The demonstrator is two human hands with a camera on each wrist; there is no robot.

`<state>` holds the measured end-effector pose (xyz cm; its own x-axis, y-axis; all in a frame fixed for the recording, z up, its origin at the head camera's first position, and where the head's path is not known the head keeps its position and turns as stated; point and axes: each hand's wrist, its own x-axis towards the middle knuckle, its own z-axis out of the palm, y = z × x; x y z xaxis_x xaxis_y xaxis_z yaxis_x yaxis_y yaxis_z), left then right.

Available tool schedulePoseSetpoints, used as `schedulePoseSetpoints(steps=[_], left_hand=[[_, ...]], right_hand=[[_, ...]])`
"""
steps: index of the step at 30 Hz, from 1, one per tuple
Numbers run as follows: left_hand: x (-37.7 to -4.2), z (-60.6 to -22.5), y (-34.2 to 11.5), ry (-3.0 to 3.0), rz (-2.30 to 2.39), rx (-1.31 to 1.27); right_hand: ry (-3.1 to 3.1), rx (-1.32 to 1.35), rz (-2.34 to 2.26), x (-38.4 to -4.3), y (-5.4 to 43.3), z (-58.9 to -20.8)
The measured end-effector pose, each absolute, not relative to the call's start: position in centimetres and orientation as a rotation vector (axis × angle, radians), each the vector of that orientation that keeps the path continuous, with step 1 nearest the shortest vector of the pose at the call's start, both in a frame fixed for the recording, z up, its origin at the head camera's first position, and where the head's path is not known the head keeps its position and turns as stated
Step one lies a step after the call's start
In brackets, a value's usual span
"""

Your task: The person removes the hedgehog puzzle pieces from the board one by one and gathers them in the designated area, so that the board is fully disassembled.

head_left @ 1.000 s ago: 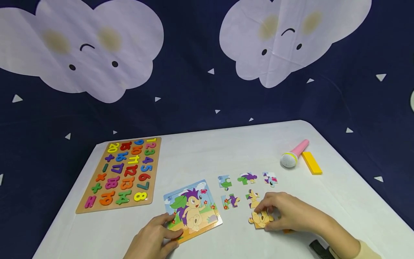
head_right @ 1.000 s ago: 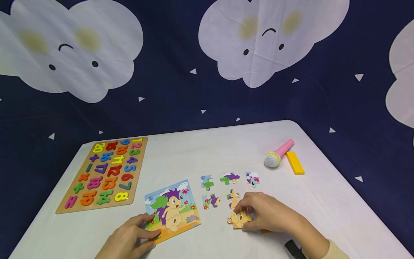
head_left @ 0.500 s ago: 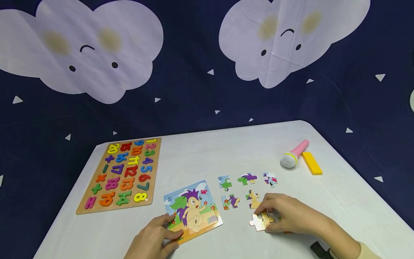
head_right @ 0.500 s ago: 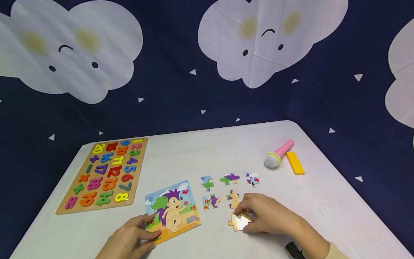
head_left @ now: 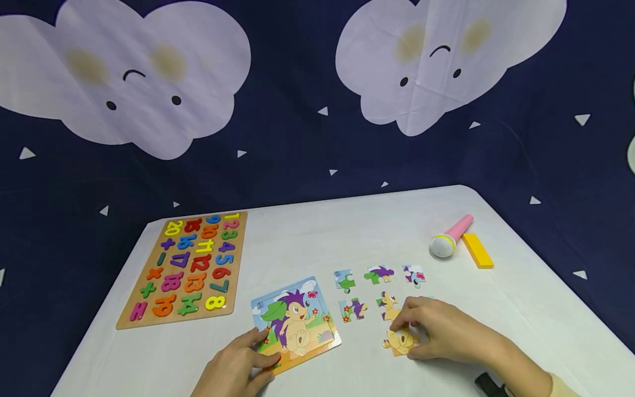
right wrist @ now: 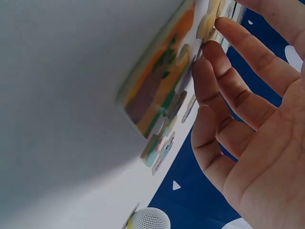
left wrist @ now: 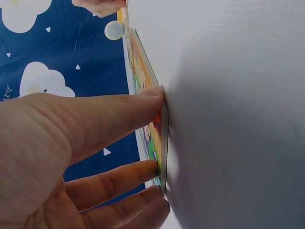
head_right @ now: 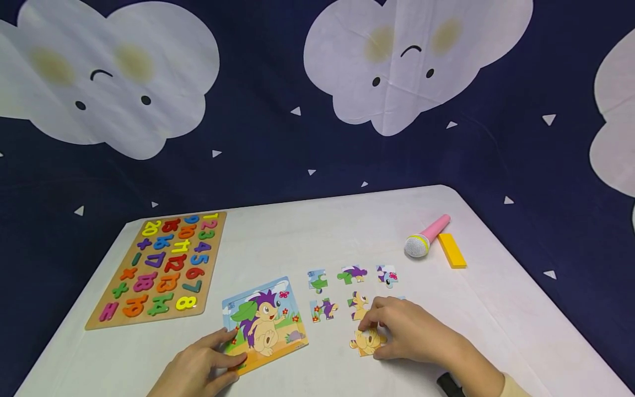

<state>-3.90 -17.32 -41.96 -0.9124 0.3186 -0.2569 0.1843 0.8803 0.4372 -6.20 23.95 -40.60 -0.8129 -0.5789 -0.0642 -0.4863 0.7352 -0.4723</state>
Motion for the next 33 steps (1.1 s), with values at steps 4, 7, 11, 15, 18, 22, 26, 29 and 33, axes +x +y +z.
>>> schedulePoseSetpoints(steps=[4, 7, 11, 15, 18, 22, 26, 29, 33], left_hand=[[-3.8, -41.9, -17.3, 2.742, 0.568, 0.385], [-3.9, -41.9, -17.3, 2.753, 0.551, 0.384], [-3.9, -42.0, -17.4, 2.753, 0.532, 0.359], [-3.9, -42.0, -17.3, 2.747, 0.513, 0.331], [-3.9, -42.0, -17.3, 2.744, 0.516, 0.319], [-4.0, -41.8, -17.5, 2.756, 0.522, 0.32], [-4.3, -41.6, -17.9, 2.79, 0.51, 0.303], [-4.6, -41.4, -18.2, 2.814, 0.512, 0.258], [-5.0, -41.4, -18.5, 2.82, 0.523, 0.208]], right_hand=[[2.71, -0.858, -0.676, -6.5, 23.7, -40.2], [2.723, -0.885, -0.669, -6.9, 23.2, -39.5], [2.758, -0.968, -0.619, -7.5, 22.0, -38.7], [2.782, -1.033, -0.563, -8.1, 20.4, -38.2], [2.785, -1.063, -0.531, -8.5, 19.1, -37.9], [2.772, -1.116, -0.499, -9.1, 17.5, -37.8], [2.756, -1.167, -0.504, -9.7, 16.2, -38.1], [2.747, -1.218, -0.506, -10.0, 15.1, -38.3], [2.734, -1.26, -0.468, -10.2, 13.6, -38.4]])
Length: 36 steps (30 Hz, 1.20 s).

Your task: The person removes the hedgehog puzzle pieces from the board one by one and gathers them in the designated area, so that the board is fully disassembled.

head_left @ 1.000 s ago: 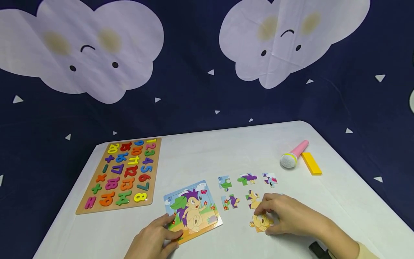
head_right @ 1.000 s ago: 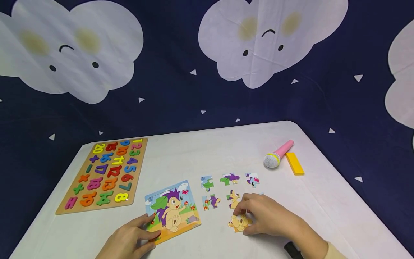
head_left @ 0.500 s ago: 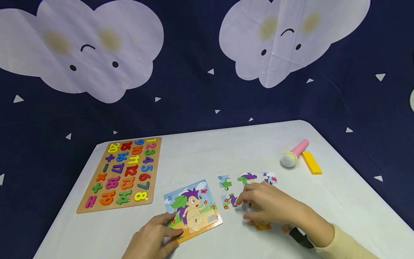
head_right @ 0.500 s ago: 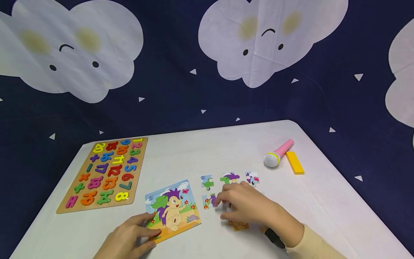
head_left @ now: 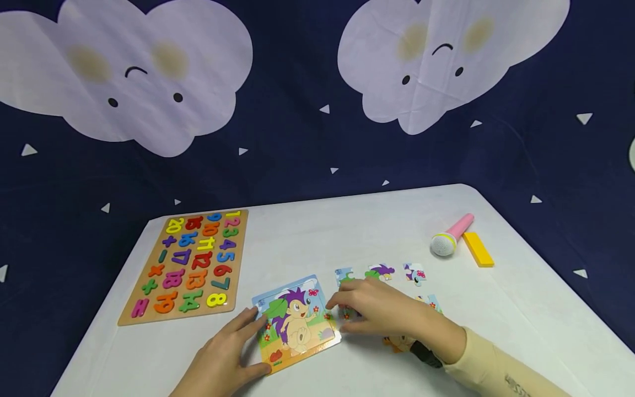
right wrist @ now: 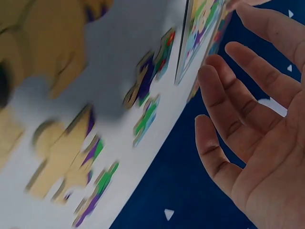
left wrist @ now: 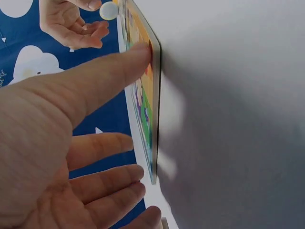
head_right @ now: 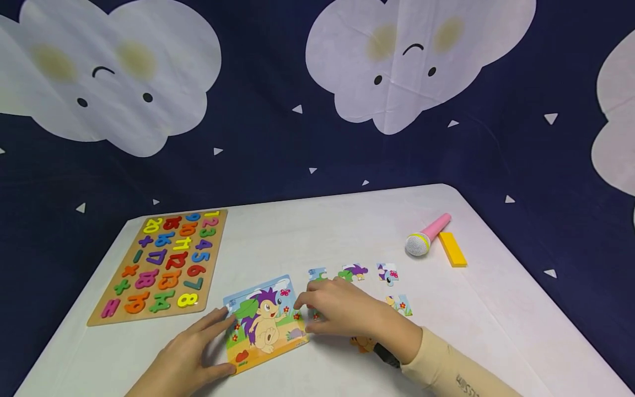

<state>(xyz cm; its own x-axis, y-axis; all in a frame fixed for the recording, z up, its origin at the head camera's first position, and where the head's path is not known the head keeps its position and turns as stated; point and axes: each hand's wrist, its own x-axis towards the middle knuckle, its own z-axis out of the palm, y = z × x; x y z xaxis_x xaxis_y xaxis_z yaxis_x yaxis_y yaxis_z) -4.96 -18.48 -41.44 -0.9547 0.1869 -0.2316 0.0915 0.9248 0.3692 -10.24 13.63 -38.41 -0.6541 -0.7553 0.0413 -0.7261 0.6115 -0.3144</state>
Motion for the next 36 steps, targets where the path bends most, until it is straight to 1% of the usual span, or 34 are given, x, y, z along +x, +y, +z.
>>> schedulePoseSetpoints(steps=[9, 20, 36], left_hand=[[-5.6, -41.8, -18.7, 2.735, 0.538, 0.17], [-6.0, -42.1, -18.9, 2.672, 0.524, 0.178], [-6.1, -42.1, -19.0, 2.669, 0.539, 0.175]], right_hand=[[2.647, -1.353, -0.436, -10.7, 9.9, -38.4], [2.638, -1.346, -0.293, -10.4, 6.1, -39.6], [2.585, -1.407, -0.296, -10.1, 3.9, -39.8]])
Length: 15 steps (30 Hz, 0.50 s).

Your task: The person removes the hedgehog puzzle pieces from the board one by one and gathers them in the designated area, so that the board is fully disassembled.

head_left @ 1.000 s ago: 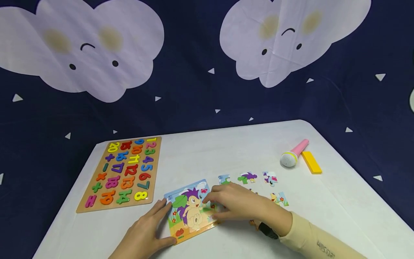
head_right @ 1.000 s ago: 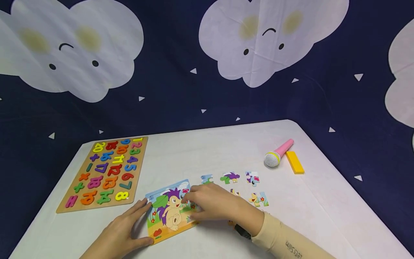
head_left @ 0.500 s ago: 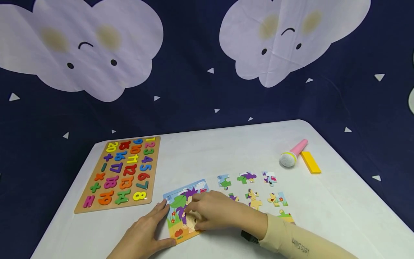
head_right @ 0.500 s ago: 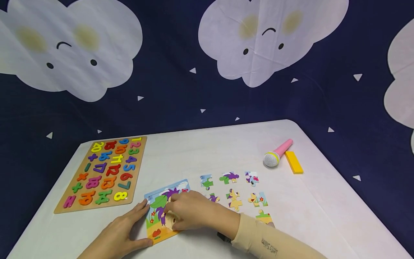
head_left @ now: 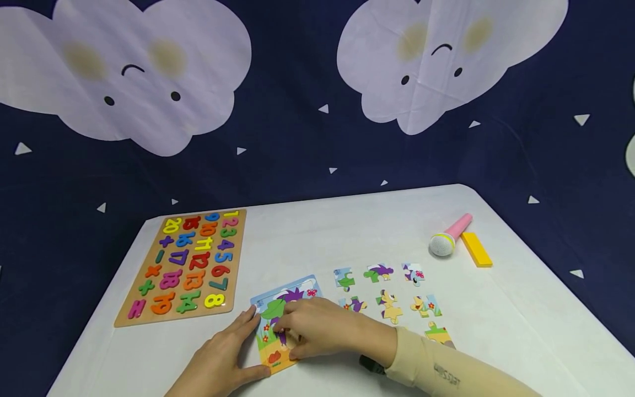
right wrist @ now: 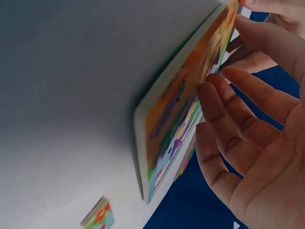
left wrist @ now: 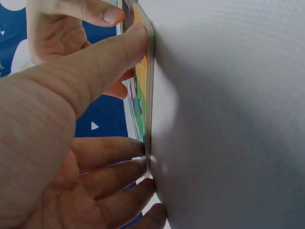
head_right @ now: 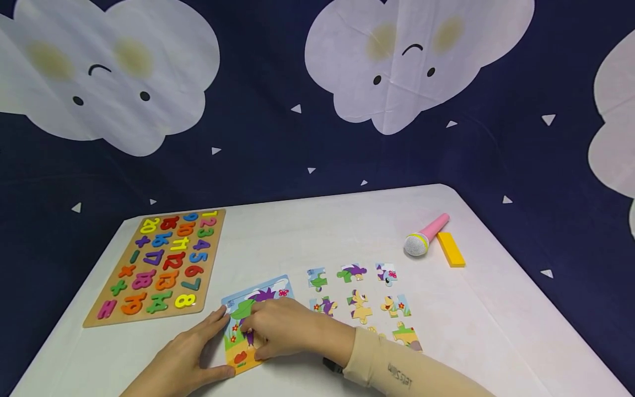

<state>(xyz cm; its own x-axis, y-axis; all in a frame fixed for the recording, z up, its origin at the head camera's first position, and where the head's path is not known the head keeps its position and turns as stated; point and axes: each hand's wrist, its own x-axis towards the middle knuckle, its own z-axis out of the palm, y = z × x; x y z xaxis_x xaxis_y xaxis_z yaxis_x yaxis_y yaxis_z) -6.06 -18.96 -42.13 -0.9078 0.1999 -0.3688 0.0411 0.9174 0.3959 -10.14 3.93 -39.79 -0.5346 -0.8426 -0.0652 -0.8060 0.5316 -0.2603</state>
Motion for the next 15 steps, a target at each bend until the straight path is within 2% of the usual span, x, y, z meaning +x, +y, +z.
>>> schedulePoseSetpoints(steps=[15], left_hand=[[-6.1, -42.1, -18.9, 2.677, 0.534, 0.189]], right_hand=[[2.56, -1.378, -0.278, -10.0, 2.8, -40.1]])
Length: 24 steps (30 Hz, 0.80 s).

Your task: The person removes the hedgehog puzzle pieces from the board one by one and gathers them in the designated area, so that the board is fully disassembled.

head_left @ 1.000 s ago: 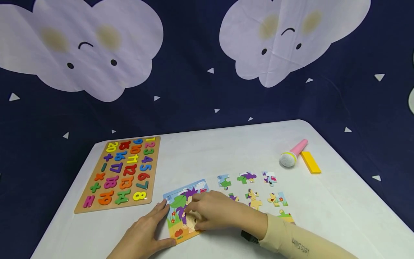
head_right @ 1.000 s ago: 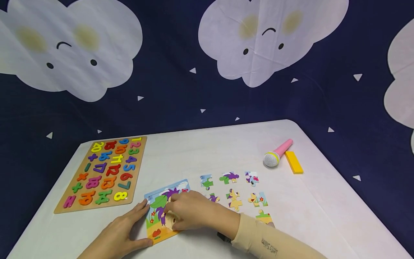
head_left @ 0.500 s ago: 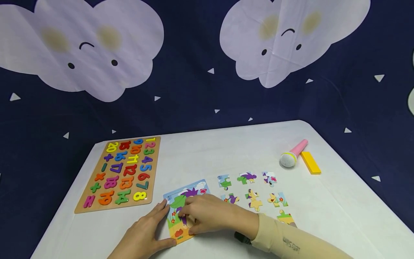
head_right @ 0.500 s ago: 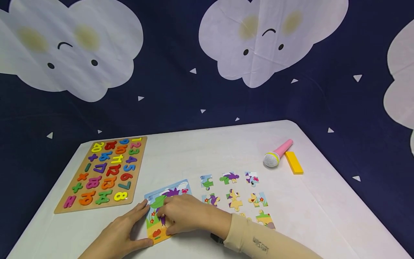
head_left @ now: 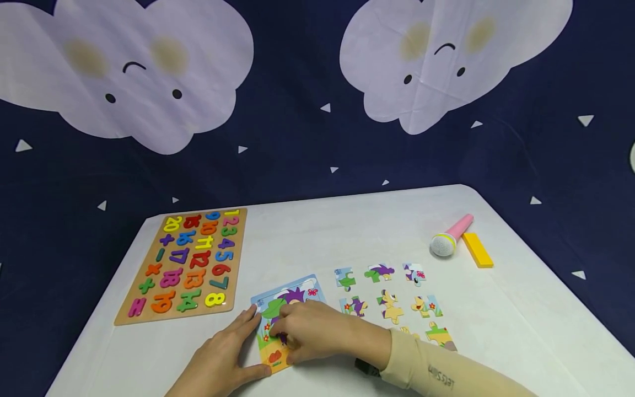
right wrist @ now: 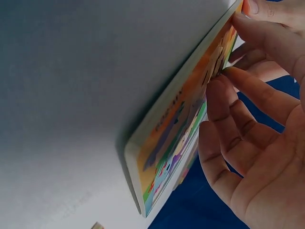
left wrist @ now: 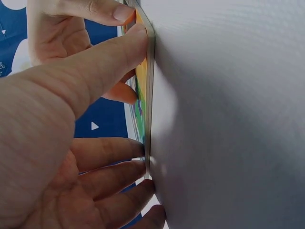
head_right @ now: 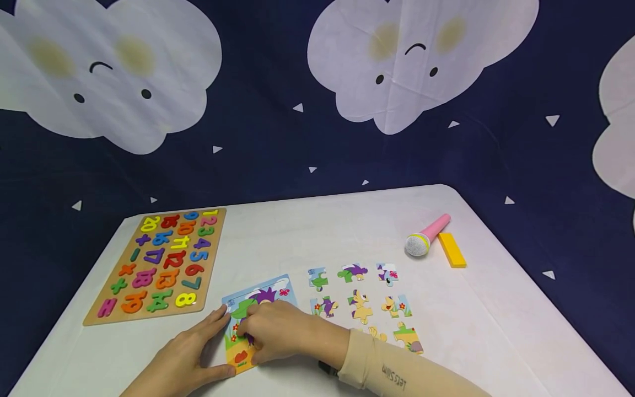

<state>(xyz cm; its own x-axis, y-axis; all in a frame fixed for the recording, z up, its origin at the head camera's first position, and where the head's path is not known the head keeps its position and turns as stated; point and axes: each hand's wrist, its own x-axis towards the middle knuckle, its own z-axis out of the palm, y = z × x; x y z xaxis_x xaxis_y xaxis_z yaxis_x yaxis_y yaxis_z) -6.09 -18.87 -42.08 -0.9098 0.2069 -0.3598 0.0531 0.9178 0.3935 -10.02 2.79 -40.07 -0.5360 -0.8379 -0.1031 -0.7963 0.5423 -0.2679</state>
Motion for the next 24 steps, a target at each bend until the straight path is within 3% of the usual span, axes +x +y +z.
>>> schedulePoseSetpoints(steps=[24], left_hand=[[-5.97, -42.05, -18.85, 2.693, 0.538, 0.19]], right_hand=[[2.532, -1.209, -0.384, -10.12, 2.09, -40.3]])
